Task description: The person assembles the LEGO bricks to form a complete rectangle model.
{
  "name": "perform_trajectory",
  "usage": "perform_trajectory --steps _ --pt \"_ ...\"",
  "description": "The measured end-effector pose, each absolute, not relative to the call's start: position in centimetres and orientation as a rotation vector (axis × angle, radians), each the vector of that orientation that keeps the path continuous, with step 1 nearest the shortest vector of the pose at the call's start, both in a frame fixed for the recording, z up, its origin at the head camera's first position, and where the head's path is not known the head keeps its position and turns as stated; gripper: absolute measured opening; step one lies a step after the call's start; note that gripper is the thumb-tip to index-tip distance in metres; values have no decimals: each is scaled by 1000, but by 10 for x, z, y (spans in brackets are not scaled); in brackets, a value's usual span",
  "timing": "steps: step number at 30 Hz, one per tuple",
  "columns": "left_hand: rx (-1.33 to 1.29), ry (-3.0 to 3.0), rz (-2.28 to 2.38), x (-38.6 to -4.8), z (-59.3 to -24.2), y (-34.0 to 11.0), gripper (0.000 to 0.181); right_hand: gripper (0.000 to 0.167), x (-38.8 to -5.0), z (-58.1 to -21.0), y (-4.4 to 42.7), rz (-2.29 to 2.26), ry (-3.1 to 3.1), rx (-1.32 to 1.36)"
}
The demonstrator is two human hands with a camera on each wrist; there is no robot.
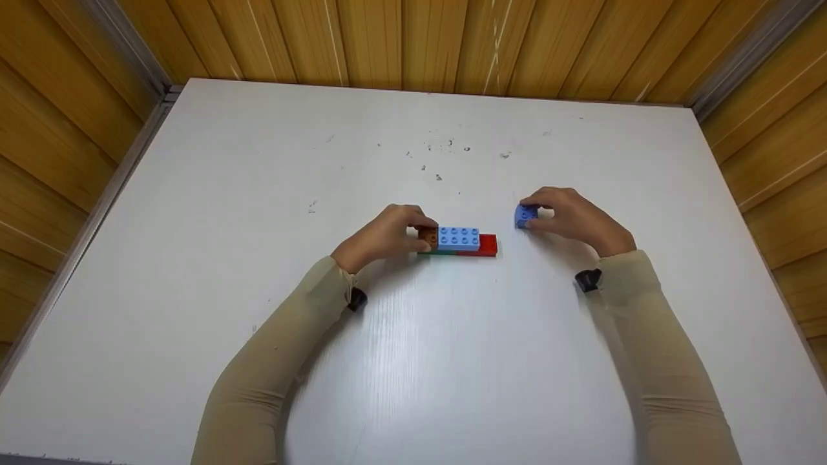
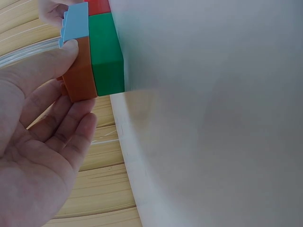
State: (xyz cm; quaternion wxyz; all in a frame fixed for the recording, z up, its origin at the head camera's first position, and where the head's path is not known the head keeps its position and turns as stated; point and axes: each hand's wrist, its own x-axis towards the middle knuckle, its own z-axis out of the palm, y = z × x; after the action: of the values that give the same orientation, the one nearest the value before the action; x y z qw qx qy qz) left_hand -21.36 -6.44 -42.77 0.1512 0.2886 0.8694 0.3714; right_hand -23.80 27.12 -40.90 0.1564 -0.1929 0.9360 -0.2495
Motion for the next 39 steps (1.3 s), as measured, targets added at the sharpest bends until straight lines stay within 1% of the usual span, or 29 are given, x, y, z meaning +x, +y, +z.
perform_trajectory --steps 10,17,27,39 --pt "813 2502 1047 -213 -427 -64 38 47 -232 -402 259 -656 2665 -582" --pt "813 2500 1049 -213 -427 -63 38 46 -227 -396 253 -652 2676 -679" --pt "818 2498 1051 -214 -428 -64 38 41 -220 -390 242 -648 2655 -910" --pt "809 2496 1053 -214 -426 -63 38 40 -214 -387 232 -634 2628 -978"
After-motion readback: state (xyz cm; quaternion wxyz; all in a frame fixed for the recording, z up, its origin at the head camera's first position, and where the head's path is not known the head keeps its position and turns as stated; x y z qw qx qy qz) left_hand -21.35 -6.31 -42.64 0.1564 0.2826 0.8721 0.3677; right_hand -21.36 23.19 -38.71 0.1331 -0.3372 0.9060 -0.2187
